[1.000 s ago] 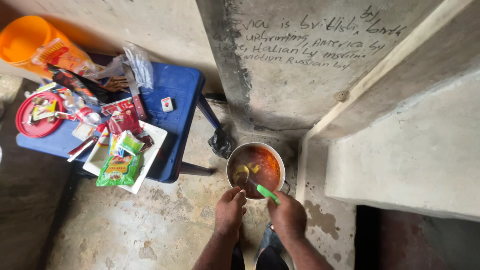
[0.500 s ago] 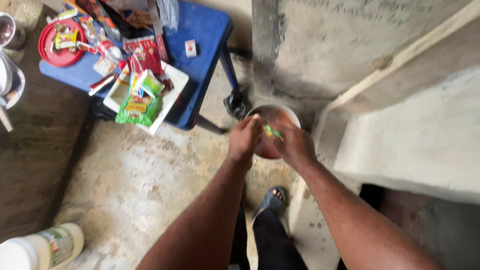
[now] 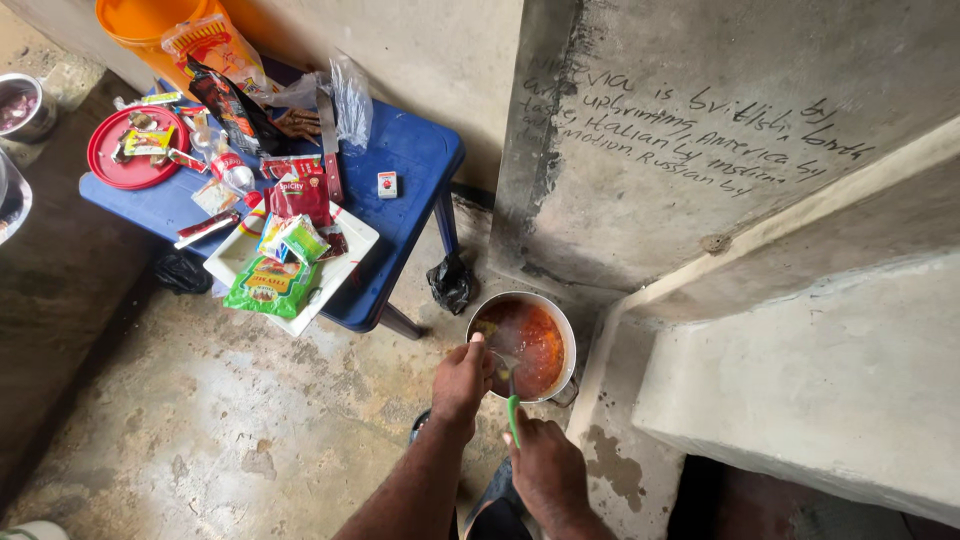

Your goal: The person prepares soup by emptying seasoning packets into a pot, stirring the contents with a spoon, and washing rice in a large bowl by hand.

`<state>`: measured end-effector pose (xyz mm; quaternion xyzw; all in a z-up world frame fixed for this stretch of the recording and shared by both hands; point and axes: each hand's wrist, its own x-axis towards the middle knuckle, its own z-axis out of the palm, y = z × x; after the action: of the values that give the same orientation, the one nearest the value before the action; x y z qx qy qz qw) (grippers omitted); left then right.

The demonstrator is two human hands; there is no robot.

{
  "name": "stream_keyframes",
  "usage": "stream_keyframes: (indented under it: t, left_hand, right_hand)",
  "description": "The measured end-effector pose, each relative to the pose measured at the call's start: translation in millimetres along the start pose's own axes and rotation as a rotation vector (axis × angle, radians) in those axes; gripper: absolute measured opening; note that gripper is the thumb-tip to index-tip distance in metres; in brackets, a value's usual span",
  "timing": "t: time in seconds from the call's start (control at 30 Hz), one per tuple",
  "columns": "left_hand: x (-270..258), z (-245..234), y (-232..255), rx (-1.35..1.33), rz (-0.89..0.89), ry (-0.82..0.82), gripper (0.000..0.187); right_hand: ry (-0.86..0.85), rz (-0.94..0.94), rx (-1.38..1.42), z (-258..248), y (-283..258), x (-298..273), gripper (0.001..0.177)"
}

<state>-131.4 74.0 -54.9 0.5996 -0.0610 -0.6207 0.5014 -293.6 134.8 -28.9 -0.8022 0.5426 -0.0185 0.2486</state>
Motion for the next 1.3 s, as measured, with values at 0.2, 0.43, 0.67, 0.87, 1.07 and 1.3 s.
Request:
stream_keyframes:
  t: [0.2,0.43,0.67,0.87,1.07,1.3]
  left_hand:
    - [-21.2,5.0,27.5,0.168,-0.025,0.134,0.045]
    - [-31.5,7.9,31.2,0.212,-0.006,0.115,0.05]
    - [-34.1,11.6,15.4,0.221,-0.032,0.085,0.05]
    - [-33.5,13.6,12.6,0.248,-0.008,0.071,0.054]
    - [-27.6,12.7,7.8,0.17,0.128,-0.088,0.064]
    - [-30.0,14.5,25.9,0.235,-0.037,0.087,0.056]
  right_hand:
    - [0.095,-0.199,-0.003,-11.6,-10.8,28.4,0.056]
    - [-0.009,-0.363,-0.213,-30.0,3.5,65.9,0.045]
    - [-0.035,-0.32,-0.27,-37.0,14.8,61.1,0.031]
    - [-0.108,-0.255,-0.383,-37.8,35.8,55.8,0.022]
    - [-0.03,-0.08,-0.097,-43.7,11.5,68.7,0.02]
    - [-0.072,0.309,0.217,-52.5,-6.3,105.7,0.027]
